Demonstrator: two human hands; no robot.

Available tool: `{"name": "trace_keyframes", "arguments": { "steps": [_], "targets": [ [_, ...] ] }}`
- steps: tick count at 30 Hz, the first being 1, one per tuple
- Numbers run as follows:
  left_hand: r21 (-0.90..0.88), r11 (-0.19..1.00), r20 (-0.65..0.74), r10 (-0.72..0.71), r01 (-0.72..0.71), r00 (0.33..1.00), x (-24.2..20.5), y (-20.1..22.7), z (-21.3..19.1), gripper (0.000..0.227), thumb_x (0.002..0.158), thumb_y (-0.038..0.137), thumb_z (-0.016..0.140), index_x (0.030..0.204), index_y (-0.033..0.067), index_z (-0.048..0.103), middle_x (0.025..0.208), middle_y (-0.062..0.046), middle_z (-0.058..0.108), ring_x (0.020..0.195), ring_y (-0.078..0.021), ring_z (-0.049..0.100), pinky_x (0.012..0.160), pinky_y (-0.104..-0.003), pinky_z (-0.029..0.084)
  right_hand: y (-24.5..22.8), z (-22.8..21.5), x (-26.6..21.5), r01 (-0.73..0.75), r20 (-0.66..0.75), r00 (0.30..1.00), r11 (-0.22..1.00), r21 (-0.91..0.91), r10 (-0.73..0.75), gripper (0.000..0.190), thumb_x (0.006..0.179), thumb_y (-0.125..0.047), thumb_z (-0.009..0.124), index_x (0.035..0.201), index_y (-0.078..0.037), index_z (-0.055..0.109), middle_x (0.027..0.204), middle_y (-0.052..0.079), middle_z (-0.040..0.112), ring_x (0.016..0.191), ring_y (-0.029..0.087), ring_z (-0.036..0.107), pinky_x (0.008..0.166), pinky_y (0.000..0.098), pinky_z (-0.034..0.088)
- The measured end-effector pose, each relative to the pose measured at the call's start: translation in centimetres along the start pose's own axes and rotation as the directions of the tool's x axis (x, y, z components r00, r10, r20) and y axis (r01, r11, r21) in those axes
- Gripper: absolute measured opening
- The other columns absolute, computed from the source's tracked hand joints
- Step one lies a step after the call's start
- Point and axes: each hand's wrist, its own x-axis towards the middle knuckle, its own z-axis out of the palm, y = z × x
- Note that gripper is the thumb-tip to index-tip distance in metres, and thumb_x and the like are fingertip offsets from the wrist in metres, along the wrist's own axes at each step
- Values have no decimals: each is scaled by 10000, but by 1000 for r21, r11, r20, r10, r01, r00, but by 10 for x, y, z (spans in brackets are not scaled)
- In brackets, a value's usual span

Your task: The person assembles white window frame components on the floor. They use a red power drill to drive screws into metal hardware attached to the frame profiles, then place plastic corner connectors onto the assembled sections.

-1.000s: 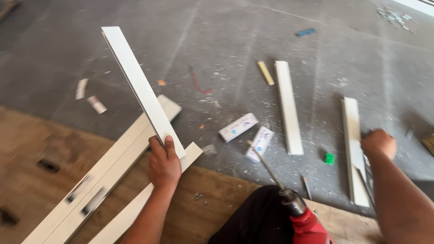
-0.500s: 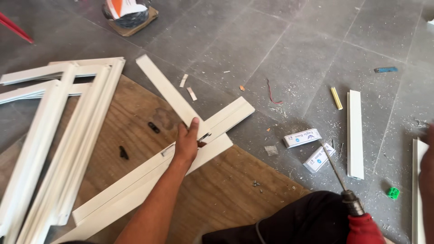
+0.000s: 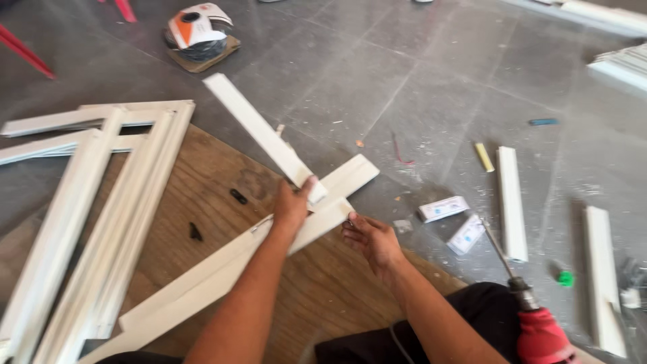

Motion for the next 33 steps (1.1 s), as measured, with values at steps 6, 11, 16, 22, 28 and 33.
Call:
{"name": "trace_keyframes", "arguments": {
  "steps": [6,11,16,22,28,33],
  "targets": [
    [81,983,91,-170,163,981,7,3,3,726,906,536,677,1299,-42,480,1197,-237,690,1063,-307,720,922,-400,571,27,-6,27,56,156,984,979,198,-88,560,902,-311,704,1279,80,568,1176,156,699,1093,267,686,999,437,550],
    [-92,949,177,-283,302,943,14,21,18,721,908,547,648,1296,-39,487,1198,-213,675,1050,-280,707,859,-392,587,26,-3,42,-178,252,966,855,487,57,716,959,-569,479,1253,73,594,1151,198,709,1061,298,676,980,440,528],
    [-194,963,190,-150,187,970,12,17,36,693,875,510,726,1257,-43,553,1156,-183,713,1034,-247,720,842,-346,592,12,-3,59,90,69,990,929,358,-123,517,1004,-438,536,1197,24,664,1155,144,730,1076,276,678,974,442,538],
    [-293,905,235,-243,307,941,14,17,34,618,851,503,740,1150,-29,644,987,-150,729,788,-213,740,648,-329,640,-3,-2,39,626,-9,615,495,-602,-789,241,852,-175,822,1060,-65,766,1111,91,712,1055,223,701,936,359,570],
    [-352,885,248,-225,304,942,6,26,33,597,827,504,766,1039,-51,704,899,-136,744,741,-194,735,598,-324,637,-4,18,27,643,130,421,194,-741,-898,259,776,-139,875,1012,-99,777,1036,65,707,988,258,658,861,384,546],
    [-351,887,276,-209,300,938,0,30,33,603,825,522,759,1032,-44,721,896,-127,748,735,-193,730,604,-322,638,0,23,26,613,60,401,220,-759,-914,229,784,-151,878,975,-98,762,1031,46,709,984,244,660,851,382,546]
  ]
}}
